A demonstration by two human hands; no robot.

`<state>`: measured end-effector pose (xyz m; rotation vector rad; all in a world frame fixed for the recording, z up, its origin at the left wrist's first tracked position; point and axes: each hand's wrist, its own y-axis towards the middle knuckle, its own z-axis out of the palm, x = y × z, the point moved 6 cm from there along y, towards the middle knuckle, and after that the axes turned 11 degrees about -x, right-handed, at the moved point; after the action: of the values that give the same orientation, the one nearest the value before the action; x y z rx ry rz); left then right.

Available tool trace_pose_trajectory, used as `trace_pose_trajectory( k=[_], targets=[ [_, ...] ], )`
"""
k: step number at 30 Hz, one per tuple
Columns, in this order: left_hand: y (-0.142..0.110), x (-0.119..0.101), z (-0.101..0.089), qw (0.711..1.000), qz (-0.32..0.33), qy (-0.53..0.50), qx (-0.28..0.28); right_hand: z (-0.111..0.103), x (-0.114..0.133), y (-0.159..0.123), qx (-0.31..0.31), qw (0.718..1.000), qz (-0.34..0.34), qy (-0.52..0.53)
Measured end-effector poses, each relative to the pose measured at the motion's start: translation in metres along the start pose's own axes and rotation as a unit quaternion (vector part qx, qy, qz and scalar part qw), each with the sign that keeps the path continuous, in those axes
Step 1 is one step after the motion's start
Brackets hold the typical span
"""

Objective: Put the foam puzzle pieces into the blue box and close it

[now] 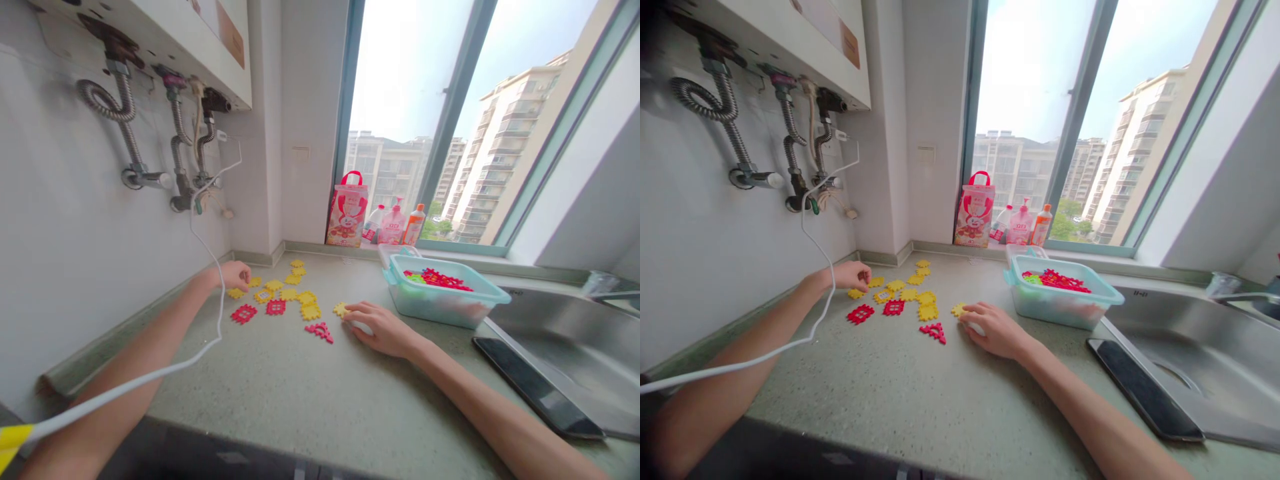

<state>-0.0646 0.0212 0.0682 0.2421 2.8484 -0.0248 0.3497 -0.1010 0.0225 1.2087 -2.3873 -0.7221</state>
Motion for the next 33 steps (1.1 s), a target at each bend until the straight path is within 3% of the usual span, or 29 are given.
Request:
trace_pose_trajectory(
  k=[4, 9, 14, 20, 23, 25, 28, 31, 33],
  targets=[
    [-0.022, -0.009, 0.021, 0.982, -0.038, -0.018, 0.186, -0.003, 0.013, 0.004, 0.005, 1.000, -0.014, 0.010],
    [-0.032, -0.042, 0.044, 0.971, -0.023, -0.035, 0.236, -0.001, 0.039, 0.008, 0.036, 0.999, -0.021, -0.001],
    [-0.029, -0.082, 0.052, 0.976, 0.077, -0.108, 0.173, 0.001, 0.049, 0.009, 0.053, 0.998, -0.027, -0.012],
    [-0.044, -0.106, 0.054, 0.972, 0.096, -0.085, 0.196, -0.008, 0.047, 0.013, 0.028, 0.998, -0.021, 0.048],
    [-0.057, -0.132, 0.064, 0.965, 0.138, -0.074, 0.208, -0.010, 0.048, 0.015, 0.039, 0.994, -0.011, 0.104],
    [-0.064, -0.154, 0.071, 0.963, 0.195, -0.065, 0.176, -0.009, 0.046, 0.015, 0.040, 0.992, 0.002, 0.120],
    [-0.071, -0.182, 0.082, 0.958, 0.267, -0.067, 0.078, -0.005, 0.040, 0.014, 0.030, 0.991, 0.021, 0.126],
    [-0.073, -0.195, 0.090, 0.954, 0.289, -0.085, 0.002, 0.000, 0.033, 0.011, 0.014, 0.990, 0.038, 0.138],
    [-0.074, -0.198, 0.094, 0.950, 0.299, -0.092, -0.019, 0.003, 0.029, 0.010, 0.008, 0.989, 0.048, 0.140]
  ],
)
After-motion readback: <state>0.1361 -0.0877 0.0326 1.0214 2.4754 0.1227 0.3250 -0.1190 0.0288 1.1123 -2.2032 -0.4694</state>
